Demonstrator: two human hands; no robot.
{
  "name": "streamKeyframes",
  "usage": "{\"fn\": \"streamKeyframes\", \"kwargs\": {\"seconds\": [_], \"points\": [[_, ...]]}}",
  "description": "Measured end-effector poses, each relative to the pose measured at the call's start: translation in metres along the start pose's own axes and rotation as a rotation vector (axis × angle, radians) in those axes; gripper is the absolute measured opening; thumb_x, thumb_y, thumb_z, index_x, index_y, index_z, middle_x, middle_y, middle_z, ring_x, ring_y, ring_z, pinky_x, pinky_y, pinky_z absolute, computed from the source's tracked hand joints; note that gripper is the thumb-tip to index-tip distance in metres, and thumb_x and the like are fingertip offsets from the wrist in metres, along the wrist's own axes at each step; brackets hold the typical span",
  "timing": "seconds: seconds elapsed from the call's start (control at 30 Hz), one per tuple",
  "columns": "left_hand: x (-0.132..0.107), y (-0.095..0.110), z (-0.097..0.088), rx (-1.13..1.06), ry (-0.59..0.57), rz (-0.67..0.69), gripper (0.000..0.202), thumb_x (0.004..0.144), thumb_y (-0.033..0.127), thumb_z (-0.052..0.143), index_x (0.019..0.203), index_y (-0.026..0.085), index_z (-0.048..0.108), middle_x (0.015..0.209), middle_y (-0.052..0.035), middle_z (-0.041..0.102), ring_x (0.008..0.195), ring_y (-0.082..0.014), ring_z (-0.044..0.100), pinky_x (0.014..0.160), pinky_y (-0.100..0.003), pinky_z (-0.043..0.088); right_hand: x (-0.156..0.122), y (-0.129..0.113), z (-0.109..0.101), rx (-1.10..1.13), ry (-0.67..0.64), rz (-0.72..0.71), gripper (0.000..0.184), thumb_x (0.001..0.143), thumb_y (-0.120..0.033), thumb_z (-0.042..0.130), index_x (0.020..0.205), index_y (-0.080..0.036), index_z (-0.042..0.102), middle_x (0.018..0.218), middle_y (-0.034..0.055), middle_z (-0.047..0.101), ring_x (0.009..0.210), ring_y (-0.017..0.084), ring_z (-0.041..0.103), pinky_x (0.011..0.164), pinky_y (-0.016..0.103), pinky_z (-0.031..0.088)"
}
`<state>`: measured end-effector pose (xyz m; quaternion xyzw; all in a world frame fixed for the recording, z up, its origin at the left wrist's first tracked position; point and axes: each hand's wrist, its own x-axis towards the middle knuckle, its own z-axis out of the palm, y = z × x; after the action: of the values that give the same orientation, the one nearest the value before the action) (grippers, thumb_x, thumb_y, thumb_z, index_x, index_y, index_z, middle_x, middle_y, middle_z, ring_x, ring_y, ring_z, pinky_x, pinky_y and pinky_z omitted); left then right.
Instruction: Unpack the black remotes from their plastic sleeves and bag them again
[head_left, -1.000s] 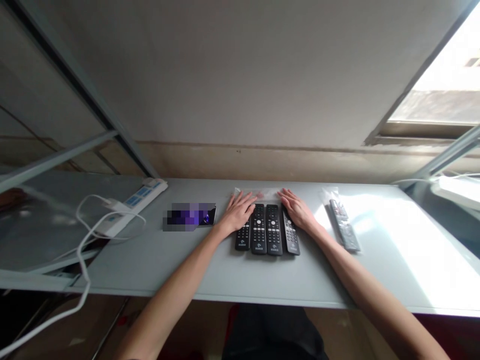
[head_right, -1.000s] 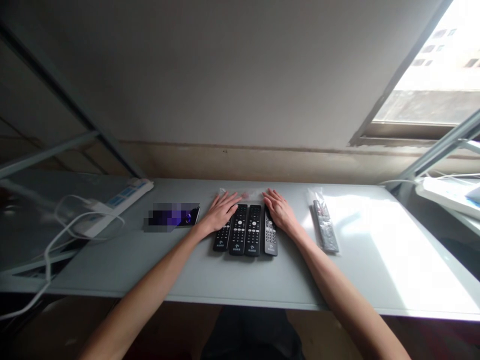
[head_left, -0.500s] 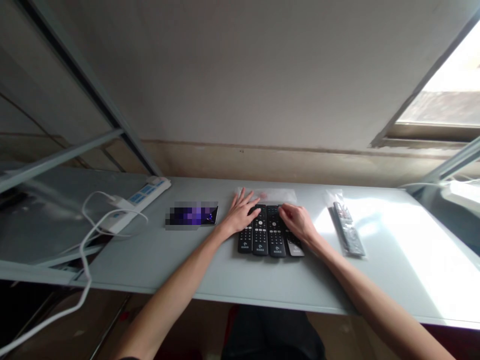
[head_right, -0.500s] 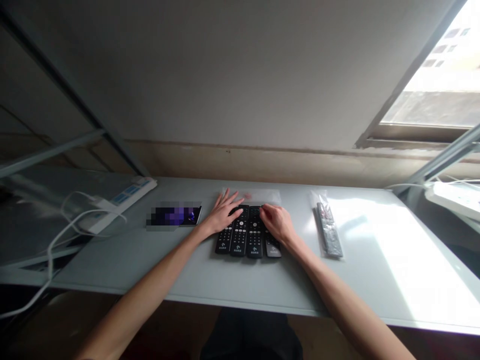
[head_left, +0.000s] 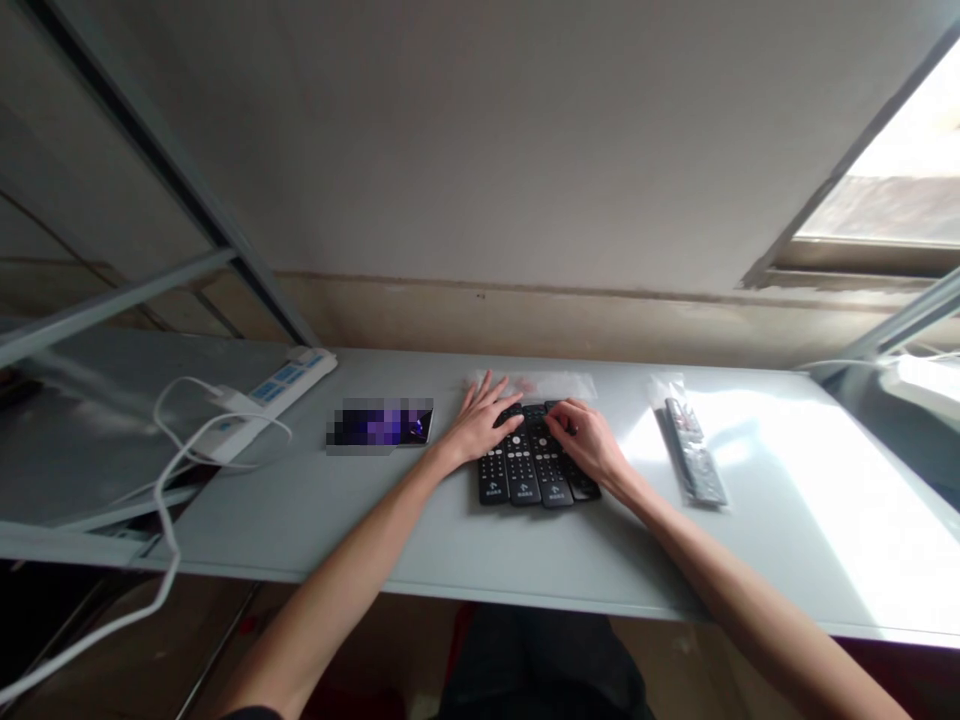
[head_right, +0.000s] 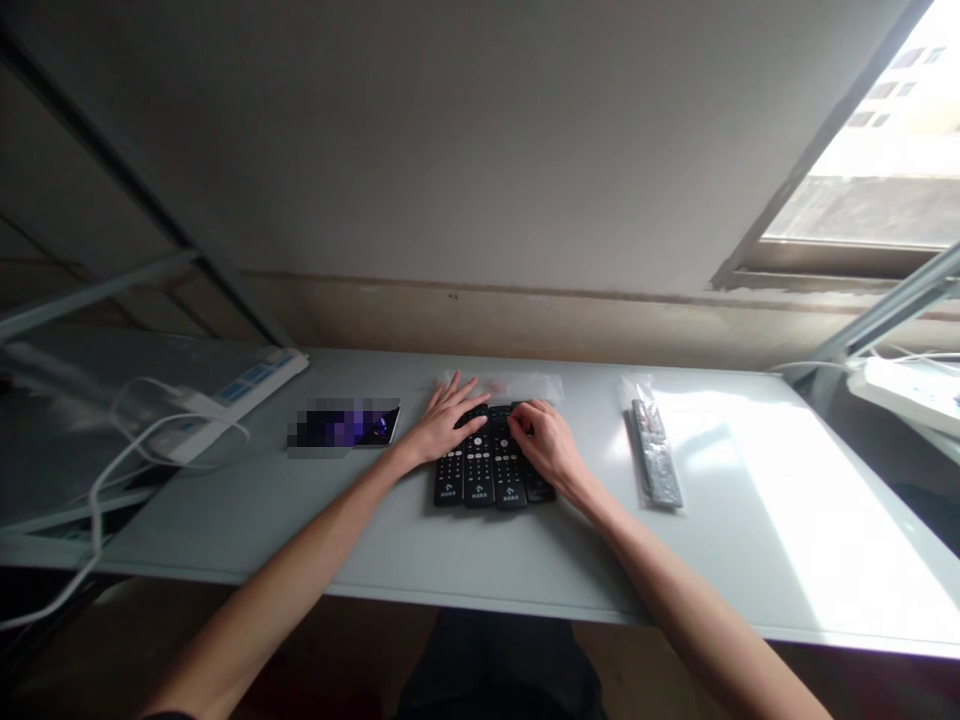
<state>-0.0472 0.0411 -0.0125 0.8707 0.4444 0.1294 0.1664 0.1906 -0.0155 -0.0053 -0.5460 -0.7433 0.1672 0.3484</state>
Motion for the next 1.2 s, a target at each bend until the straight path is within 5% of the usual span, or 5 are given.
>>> {"fn": "streamKeyframes", "kwargs": {"seconds": [0.33, 0.57, 0.93, 1.03, 1.2], "points": [[0.003, -0.001, -0.002, -0.038, 0.148, 0.054, 0.049, 0.112, 0.045, 0.041, 0.147, 0.022, 0.067, 0.172, -0.0096, 0.042, 0.169, -0.0337, 0.008, 0.135, -0.064, 0.009, -0.080, 0.050, -0.079, -0.595, 0.222, 0.219, 0.049, 0.101, -0.042, 0.056, 0.146, -0.021, 0.059, 0.145, 0.0222, 0.058, 0.128, 0.043, 0.056, 0.100, 0.057, 0.050], [0.008, -0.002, 0.006, -0.084, 0.273, 0.144, 0.044, 0.110, 0.039, 0.041, 0.132, 0.023, 0.075, 0.161, -0.0098, 0.058, 0.166, -0.0340, 0.023, 0.133, -0.067, 0.016, -0.133, 0.078, -0.094, -0.578, 0.243, 0.390, 0.056, 0.104, -0.045, 0.047, 0.152, -0.017, 0.052, 0.118, 0.0209, 0.065, 0.097, 0.036, 0.067, 0.083, 0.048, 0.055], [0.002, 0.027, -0.017, -0.712, 0.260, 0.171, 0.057, 0.103, 0.063, 0.058, 0.143, 0.023, 0.066, 0.140, -0.0121, 0.073, 0.147, -0.0345, 0.056, 0.127, -0.057, 0.034, -0.064, 0.006, -0.088, 0.202, 0.277, 0.135, 0.072, 0.090, -0.028, 0.068, 0.154, -0.029, 0.035, 0.111, 0.0050, 0.065, 0.078, 0.019, 0.067, 0.070, 0.031, 0.053], [-0.003, 0.034, -0.018, -1.099, 0.172, 0.054, 0.067, 0.095, 0.072, 0.066, 0.137, 0.019, 0.068, 0.121, -0.0148, 0.079, 0.101, -0.0316, 0.081, 0.088, -0.041, 0.062, -0.026, -0.002, -0.068, 0.459, 0.017, -0.059, 0.078, 0.085, -0.027, 0.079, 0.155, -0.029, 0.044, 0.109, 0.0038, 0.068, 0.090, 0.020, 0.069, 0.077, 0.031, 0.055], [-0.002, 0.035, -0.016, -1.291, 0.309, -0.149, 0.044, 0.085, 0.056, 0.085, 0.101, 0.016, 0.075, 0.094, -0.0081, 0.080, 0.059, -0.0208, 0.076, 0.044, -0.023, 0.049, 0.011, 0.013, -0.038, 0.864, -0.098, 0.054, 0.075, 0.074, -0.037, 0.095, 0.142, -0.027, 0.065, 0.111, 0.0040, 0.074, 0.092, 0.020, 0.070, 0.074, 0.030, 0.056]]}}
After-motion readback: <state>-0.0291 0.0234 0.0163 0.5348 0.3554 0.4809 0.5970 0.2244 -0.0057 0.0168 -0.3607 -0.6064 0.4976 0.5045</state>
